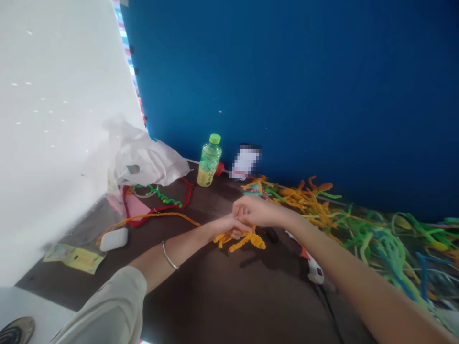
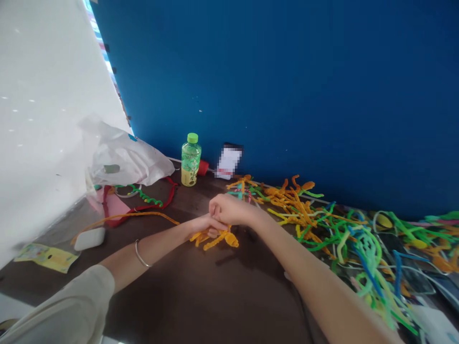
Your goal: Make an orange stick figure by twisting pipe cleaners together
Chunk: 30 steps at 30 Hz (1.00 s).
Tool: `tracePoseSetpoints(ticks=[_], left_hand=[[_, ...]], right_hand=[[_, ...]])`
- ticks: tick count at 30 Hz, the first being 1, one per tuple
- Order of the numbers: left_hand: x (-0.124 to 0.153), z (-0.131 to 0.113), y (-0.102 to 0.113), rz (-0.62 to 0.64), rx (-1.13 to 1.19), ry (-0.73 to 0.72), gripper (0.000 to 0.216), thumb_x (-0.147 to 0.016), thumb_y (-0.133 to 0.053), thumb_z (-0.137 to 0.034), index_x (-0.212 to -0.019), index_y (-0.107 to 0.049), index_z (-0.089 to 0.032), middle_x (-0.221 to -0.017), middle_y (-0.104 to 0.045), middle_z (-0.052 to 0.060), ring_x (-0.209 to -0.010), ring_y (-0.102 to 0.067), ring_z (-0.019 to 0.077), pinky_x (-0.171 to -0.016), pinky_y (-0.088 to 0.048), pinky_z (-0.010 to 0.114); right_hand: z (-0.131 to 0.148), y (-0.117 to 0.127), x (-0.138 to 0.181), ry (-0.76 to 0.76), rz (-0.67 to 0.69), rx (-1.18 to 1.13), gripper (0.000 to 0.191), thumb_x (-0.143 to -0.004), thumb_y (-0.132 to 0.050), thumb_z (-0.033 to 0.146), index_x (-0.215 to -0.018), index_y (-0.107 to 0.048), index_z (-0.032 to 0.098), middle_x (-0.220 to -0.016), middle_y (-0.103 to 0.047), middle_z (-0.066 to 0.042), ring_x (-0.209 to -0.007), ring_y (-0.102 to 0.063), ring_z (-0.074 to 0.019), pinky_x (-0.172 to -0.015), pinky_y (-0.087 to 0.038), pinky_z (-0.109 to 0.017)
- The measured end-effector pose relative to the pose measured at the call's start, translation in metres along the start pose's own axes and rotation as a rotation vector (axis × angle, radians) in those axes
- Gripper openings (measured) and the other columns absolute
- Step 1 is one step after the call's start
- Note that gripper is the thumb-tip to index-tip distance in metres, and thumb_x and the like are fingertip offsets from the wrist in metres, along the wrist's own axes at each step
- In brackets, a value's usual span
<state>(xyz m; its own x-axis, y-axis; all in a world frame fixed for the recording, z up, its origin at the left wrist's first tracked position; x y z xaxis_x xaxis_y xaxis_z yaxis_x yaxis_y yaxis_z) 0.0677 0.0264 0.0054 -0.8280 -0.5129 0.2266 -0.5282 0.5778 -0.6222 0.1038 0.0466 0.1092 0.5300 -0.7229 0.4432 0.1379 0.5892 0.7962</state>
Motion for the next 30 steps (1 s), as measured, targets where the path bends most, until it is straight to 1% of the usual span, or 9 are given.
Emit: tracePoseSetpoints(ticks=[3,6,8,11,14,18,22,26,30], left_hand=[[-0.001,-0.003,0.003,-0.034,0.025,-0.038,0.008,-0.060,-0.060,-0.009,-0.065,-0.054,-0.009,-0.045,-0.038,-0.005,-0.035,-0.027,0.0007,-0.036,-0.014,0.014],[-0.003,-0.002,0.008,-0.051,0.052,-0.046,0.006,-0.063,-0.058,-0.010,-0.067,-0.054,-0.008,-0.046,-0.036,-0.006,-0.036,-0.028,0.0011,-0.036,-0.015,0.014],[-0.004,-0.003,0.011,-0.040,0.084,-0.064,0.008,-0.065,-0.060,-0.012,-0.069,-0.054,-0.008,-0.046,-0.034,-0.006,-0.037,-0.028,0.0012,-0.037,-0.015,0.014],[-0.005,-0.004,0.013,-0.016,0.153,-0.118,0.013,-0.065,-0.063,-0.016,-0.070,-0.053,-0.010,-0.049,-0.036,-0.005,-0.038,-0.027,0.0005,-0.037,-0.014,0.014],[-0.005,-0.005,0.012,0.002,0.193,-0.155,0.016,-0.064,-0.065,-0.018,-0.072,-0.052,-0.010,-0.052,-0.040,-0.004,-0.038,-0.027,0.0002,-0.036,-0.012,0.014],[-0.002,-0.008,0.010,-0.005,0.238,-0.204,0.019,-0.064,-0.066,-0.019,-0.073,-0.051,-0.012,-0.055,-0.040,-0.004,-0.039,-0.026,-0.0004,-0.037,-0.011,0.014],[0.003,-0.011,0.005,0.008,0.219,-0.231,0.022,-0.064,-0.068,-0.021,-0.076,-0.052,-0.012,-0.057,-0.040,-0.004,-0.041,-0.027,-0.0005,-0.037,-0.013,0.013],[0.005,-0.011,0.002,0.038,0.138,-0.242,0.025,-0.063,-0.069,-0.026,-0.078,-0.054,-0.012,-0.052,-0.038,-0.006,-0.040,-0.028,0.0003,-0.037,-0.016,0.014],[0.006,-0.007,-0.001,0.141,0.050,-0.202,0.026,-0.064,-0.068,-0.027,-0.080,-0.056,-0.012,-0.052,-0.040,-0.006,-0.038,-0.031,0.0007,-0.038,-0.019,0.015]], right_hand=[[0.003,0.001,0.004,0.021,-0.056,-0.006,0.019,-0.063,-0.047,0.009,-0.075,-0.061,0.017,-0.067,-0.064,-0.003,-0.061,-0.060,-0.0140,-0.050,-0.041,-0.019],[0.000,0.008,0.010,0.043,-0.171,-0.042,0.017,-0.066,-0.047,0.010,-0.073,-0.060,0.017,-0.071,-0.065,-0.003,-0.066,-0.060,-0.0146,-0.056,-0.043,-0.021],[-0.006,0.015,0.016,0.040,-0.283,-0.055,0.015,-0.068,-0.047,0.012,-0.074,-0.060,0.018,-0.075,-0.065,-0.003,-0.071,-0.060,-0.0153,-0.062,-0.044,-0.024],[-0.018,0.023,0.027,0.014,-0.444,-0.098,0.013,-0.071,-0.048,0.018,-0.077,-0.060,0.018,-0.079,-0.065,-0.004,-0.074,-0.060,-0.0158,-0.068,-0.045,-0.026],[-0.033,0.023,0.036,-0.011,-0.519,-0.223,0.013,-0.072,-0.052,0.025,-0.079,-0.060,0.019,-0.081,-0.066,-0.004,-0.075,-0.061,-0.0165,-0.070,-0.046,-0.028],[-0.050,0.015,0.041,-0.042,-0.504,-0.442,0.019,-0.068,-0.058,0.034,-0.078,-0.059,0.018,-0.081,-0.066,-0.006,-0.076,-0.062,-0.0180,-0.071,-0.048,-0.030],[-0.063,0.009,0.045,-0.097,-0.492,-0.578,0.026,-0.063,-0.063,0.037,-0.080,-0.059,0.017,-0.082,-0.066,-0.006,-0.078,-0.062,-0.0186,-0.073,-0.048,-0.031],[-0.069,0.005,0.047,-0.150,-0.428,-0.628,0.030,-0.061,-0.064,0.039,-0.080,-0.059,0.016,-0.085,-0.065,-0.007,-0.083,-0.061,-0.0194,-0.077,-0.047,-0.031],[-0.071,0.003,0.042,-0.150,-0.323,-0.618,0.034,-0.060,-0.065,0.041,-0.081,-0.059,0.015,-0.086,-0.065,-0.008,-0.086,-0.061,-0.0207,-0.079,-0.046,-0.032]])
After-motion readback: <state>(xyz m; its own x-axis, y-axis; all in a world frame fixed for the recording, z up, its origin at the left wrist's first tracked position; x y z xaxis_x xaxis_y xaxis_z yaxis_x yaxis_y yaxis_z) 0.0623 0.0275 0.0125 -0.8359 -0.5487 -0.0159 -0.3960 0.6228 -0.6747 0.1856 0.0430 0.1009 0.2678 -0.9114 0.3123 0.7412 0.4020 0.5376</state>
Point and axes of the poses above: each hand's wrist, its own x-axis away from the middle knuckle, its own y-axis out of the back of the hand, z = x × y, the point moved 5 cm from there along -x, towards the middle knuckle
